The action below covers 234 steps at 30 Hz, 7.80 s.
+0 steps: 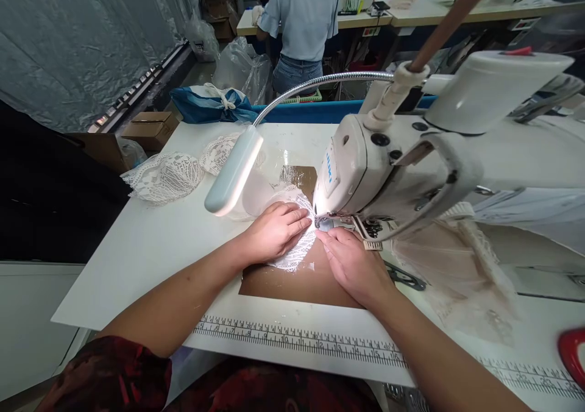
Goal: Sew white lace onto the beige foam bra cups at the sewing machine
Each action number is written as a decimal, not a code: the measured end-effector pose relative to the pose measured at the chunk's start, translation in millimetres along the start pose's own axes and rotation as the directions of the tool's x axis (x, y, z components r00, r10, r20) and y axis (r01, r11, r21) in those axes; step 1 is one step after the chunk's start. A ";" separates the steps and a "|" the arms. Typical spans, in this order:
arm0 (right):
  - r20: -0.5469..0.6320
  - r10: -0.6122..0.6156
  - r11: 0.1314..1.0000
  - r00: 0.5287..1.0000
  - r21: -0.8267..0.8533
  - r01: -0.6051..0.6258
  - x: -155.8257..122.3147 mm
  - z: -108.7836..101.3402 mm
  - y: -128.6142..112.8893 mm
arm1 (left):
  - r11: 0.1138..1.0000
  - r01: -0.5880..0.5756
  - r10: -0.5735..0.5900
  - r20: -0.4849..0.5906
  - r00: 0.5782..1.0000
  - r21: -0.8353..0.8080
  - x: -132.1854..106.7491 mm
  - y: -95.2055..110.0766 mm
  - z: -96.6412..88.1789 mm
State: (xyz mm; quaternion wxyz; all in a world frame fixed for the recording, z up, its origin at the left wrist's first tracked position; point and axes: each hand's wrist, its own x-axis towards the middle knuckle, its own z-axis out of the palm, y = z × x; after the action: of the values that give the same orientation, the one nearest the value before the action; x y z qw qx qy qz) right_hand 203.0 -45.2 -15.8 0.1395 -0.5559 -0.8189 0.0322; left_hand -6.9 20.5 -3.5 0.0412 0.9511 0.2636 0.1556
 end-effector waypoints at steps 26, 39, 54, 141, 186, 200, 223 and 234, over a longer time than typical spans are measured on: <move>0.019 0.028 0.995 0.999 -0.098 -0.026 -1.5 -2.7 -5.9 | 1.000 -0.014 0.016 0.080 0.997 -0.021 -0.3 16.8 -0.4; -0.007 -0.035 0.999 0.999 0.009 0.036 -6.4 -9.8 -2.7 | 0.997 -0.015 0.017 0.029 0.999 -0.078 -5.3 14.0 -3.2; -0.050 -0.254 0.961 0.966 0.096 0.258 -13.8 -7.1 -0.9 | 0.990 0.082 -0.078 0.042 0.996 -0.110 -5.0 20.3 -0.6; 0.150 0.065 0.929 0.987 -0.371 -0.005 -48.7 -42.6 29.6 | 0.106 0.530 -0.397 0.453 0.798 -0.841 -36.0 15.8 -32.2; -0.401 0.030 0.980 0.916 0.190 0.051 -32.4 -13.6 -49.7 | -0.038 0.387 -0.294 0.380 0.877 -0.921 -32.1 36.3 -26.6; -0.461 0.013 0.980 0.887 0.183 0.081 -31.5 -11.8 -49.5 | -0.119 0.405 -0.273 0.422 0.865 -0.907 -32.0 37.9 -27.6; -0.419 0.001 0.983 0.908 0.166 0.075 -31.5 -9.5 -47.9 | 0.282 0.348 -0.208 0.297 0.932 -0.894 -30.3 37.6 -22.8; 0.062 0.333 0.661 0.941 0.696 -0.280 -34.0 -18.2 -39.0 | -0.039 0.455 -0.215 0.453 0.865 -0.889 -33.5 37.6 -23.5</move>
State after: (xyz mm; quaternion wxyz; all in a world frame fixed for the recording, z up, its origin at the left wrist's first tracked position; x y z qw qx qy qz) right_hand 184.3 -93.1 3.2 0.3592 -0.5929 -0.6352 0.3406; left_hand -23.3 -29.1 15.5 0.7348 0.5755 0.3038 0.1913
